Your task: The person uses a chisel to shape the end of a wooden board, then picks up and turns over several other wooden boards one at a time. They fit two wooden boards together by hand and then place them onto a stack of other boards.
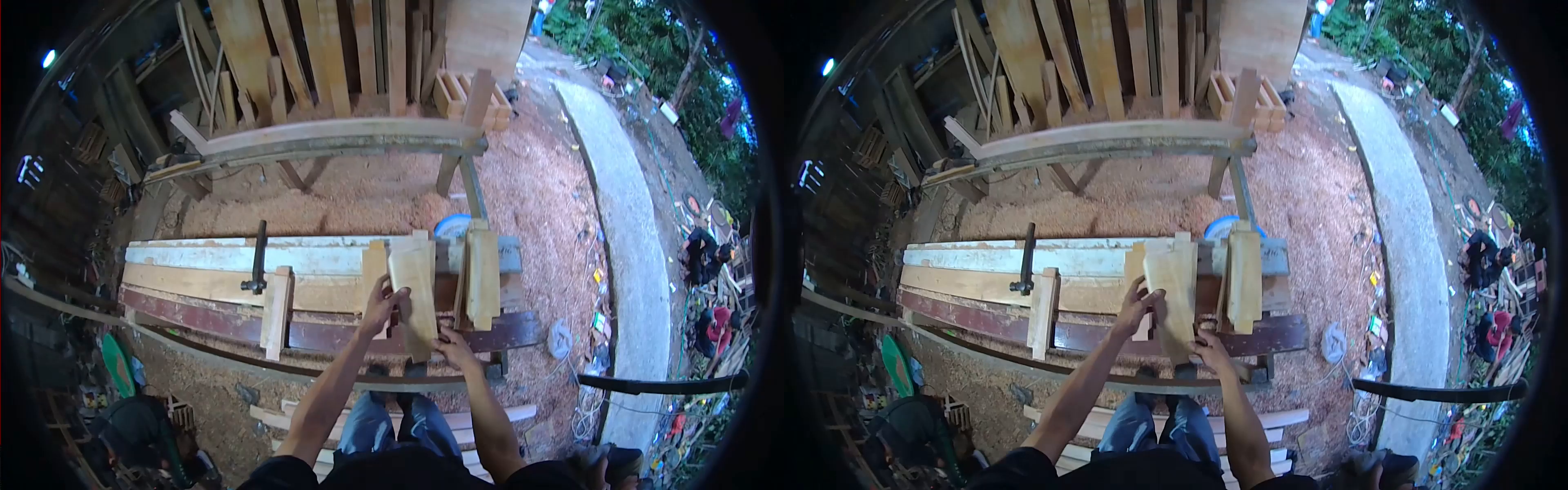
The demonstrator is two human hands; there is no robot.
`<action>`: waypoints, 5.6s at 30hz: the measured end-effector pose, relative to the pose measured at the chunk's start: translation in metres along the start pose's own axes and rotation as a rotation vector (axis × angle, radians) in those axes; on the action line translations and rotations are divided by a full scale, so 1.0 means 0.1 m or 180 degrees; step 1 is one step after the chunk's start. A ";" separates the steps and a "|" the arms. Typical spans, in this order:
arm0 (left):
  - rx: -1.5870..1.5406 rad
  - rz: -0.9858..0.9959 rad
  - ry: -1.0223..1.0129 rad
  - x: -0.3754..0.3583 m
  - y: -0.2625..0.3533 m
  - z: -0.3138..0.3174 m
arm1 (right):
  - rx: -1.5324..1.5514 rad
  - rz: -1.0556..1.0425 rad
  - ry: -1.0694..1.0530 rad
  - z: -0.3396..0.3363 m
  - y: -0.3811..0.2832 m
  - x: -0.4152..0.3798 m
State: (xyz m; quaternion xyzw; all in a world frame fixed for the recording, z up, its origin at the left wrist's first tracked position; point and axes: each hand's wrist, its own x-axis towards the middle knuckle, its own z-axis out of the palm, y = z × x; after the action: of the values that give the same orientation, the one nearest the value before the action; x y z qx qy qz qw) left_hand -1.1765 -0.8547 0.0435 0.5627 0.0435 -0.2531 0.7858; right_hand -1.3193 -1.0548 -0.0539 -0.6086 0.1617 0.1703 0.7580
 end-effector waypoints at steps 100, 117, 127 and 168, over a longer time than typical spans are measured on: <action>0.0050 0.0687 0.2712 7.02 1.59 5.53 | -0.1645 -0.0949 -0.1141 -7.64 -7.51 6.65; -0.0347 0.1382 0.2721 8.79 2.09 4.56 | -0.1672 0.0031 -0.2320 -6.72 -8.35 9.23; -0.0824 0.1099 0.3437 9.33 2.31 4.13 | -0.2090 0.0093 -0.2982 -5.46 -8.74 10.51; -0.1635 0.1426 0.4722 8.22 4.82 -2.66 | -0.2204 0.0332 -0.3995 3.13 -7.27 13.20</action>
State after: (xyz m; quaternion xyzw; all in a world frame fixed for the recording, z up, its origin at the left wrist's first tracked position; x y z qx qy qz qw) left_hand -0.1898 -0.7853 0.0727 0.3815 0.4955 0.3662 0.6890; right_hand 0.1978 -0.8138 0.0447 -0.5929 -0.3390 0.5655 0.4623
